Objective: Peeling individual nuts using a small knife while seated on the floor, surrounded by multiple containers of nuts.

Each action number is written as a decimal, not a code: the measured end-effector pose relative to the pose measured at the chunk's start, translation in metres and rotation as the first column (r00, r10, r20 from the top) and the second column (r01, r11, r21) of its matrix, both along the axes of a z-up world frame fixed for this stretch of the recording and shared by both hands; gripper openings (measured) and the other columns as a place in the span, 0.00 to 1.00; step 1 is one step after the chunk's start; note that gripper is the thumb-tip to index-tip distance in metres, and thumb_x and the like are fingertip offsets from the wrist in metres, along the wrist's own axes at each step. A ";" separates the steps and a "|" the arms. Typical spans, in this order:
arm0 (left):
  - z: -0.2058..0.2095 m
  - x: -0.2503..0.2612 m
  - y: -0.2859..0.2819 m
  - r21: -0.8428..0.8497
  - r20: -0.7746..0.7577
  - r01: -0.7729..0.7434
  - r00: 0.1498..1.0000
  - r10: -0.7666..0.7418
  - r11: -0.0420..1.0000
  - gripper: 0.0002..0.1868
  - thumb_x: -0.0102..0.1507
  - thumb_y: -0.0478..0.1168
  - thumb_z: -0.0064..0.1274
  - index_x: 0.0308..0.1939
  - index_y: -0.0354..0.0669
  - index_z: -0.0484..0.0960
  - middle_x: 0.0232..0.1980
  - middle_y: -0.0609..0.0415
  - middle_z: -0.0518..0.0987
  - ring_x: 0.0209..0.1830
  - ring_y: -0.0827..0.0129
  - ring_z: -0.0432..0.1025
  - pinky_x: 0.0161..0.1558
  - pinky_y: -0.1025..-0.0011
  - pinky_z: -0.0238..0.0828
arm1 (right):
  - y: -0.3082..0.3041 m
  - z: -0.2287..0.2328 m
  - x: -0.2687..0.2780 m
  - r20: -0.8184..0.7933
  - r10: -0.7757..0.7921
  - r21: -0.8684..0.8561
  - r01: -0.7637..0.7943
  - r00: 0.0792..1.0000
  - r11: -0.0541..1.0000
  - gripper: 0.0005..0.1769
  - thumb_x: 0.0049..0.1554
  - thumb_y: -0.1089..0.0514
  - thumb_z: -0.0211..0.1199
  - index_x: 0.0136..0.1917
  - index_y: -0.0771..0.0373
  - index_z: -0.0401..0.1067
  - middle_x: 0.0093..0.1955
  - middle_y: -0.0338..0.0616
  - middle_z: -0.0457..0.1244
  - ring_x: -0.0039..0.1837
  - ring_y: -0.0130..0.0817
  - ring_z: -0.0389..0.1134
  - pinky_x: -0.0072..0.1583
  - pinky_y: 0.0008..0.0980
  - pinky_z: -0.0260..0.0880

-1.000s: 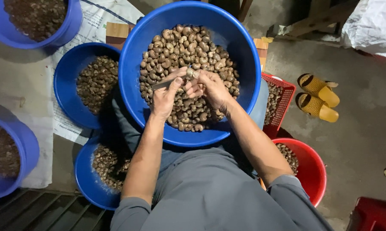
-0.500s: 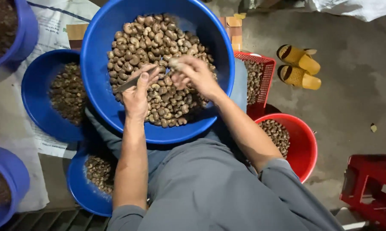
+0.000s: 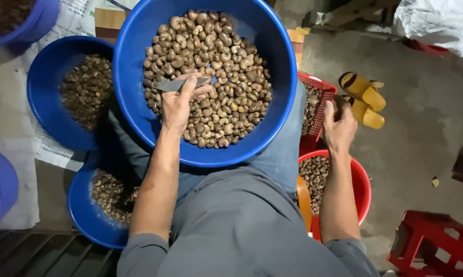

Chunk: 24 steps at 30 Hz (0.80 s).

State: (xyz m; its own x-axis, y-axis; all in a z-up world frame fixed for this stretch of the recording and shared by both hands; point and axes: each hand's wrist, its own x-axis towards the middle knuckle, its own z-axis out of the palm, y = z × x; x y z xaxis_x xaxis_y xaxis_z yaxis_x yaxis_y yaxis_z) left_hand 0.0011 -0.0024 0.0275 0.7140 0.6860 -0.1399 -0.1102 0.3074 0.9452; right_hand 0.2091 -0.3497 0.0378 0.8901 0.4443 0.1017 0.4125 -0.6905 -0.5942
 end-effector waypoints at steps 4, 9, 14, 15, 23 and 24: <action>-0.005 0.001 -0.002 0.036 -0.016 0.034 0.999 -0.033 0.999 0.16 0.73 0.44 0.50 0.57 0.35 0.80 0.50 0.35 0.84 0.47 0.52 0.83 0.42 0.70 0.84 | 0.056 0.020 -0.017 0.072 0.092 0.174 -0.104 0.993 0.979 0.10 0.70 0.64 0.61 0.64 0.68 0.74 0.47 0.62 0.70 0.48 0.55 0.74 0.46 0.48 0.76; -0.007 0.000 -0.004 0.149 -0.081 0.144 0.988 -0.133 0.978 0.15 0.73 0.42 0.50 0.59 0.35 0.79 0.53 0.37 0.84 0.47 0.55 0.83 0.43 0.70 0.83 | 0.135 0.011 -0.026 0.393 0.442 -0.233 -0.377 0.806 0.896 0.11 0.64 0.45 0.65 0.59 0.42 0.74 0.42 0.31 0.68 0.44 0.34 0.74 0.44 0.35 0.75; -0.009 -0.003 -0.003 0.162 -0.130 0.148 0.983 -0.127 0.976 0.16 0.74 0.42 0.49 0.59 0.34 0.80 0.52 0.37 0.84 0.46 0.54 0.83 0.43 0.70 0.82 | 0.182 -0.042 -0.027 0.058 0.603 -0.492 -0.503 0.796 0.710 0.18 0.59 0.50 0.58 0.63 0.42 0.69 0.49 0.37 0.70 0.47 0.43 0.75 0.47 0.46 0.77; -0.008 -0.003 -0.004 0.167 -0.151 0.147 0.981 -0.122 0.975 0.17 0.74 0.43 0.48 0.59 0.33 0.80 0.52 0.36 0.84 0.46 0.54 0.83 0.43 0.69 0.82 | 0.190 -0.044 -0.029 -0.120 0.615 -0.593 -0.553 0.780 0.586 0.21 0.62 0.55 0.49 0.67 0.40 0.65 0.51 0.40 0.71 0.48 0.48 0.76 0.48 0.49 0.77; -0.002 -0.003 -0.004 0.164 -0.247 0.180 0.959 -0.136 0.970 0.18 0.74 0.43 0.47 0.59 0.32 0.80 0.52 0.36 0.84 0.47 0.54 0.82 0.45 0.68 0.81 | 0.189 -0.086 -0.044 0.026 0.660 -0.506 -0.559 0.751 0.657 0.12 0.59 0.53 0.51 0.55 0.53 0.67 0.45 0.44 0.70 0.43 0.48 0.75 0.45 0.49 0.76; -0.005 -0.002 -0.003 0.168 -0.244 0.170 0.962 -0.127 0.971 0.17 0.73 0.42 0.48 0.58 0.31 0.80 0.52 0.35 0.84 0.47 0.53 0.82 0.44 0.69 0.81 | 0.188 -0.078 -0.044 0.033 0.659 -0.500 -0.559 0.751 0.662 0.10 0.59 0.53 0.50 0.54 0.52 0.66 0.42 0.42 0.69 0.43 0.46 0.75 0.45 0.44 0.76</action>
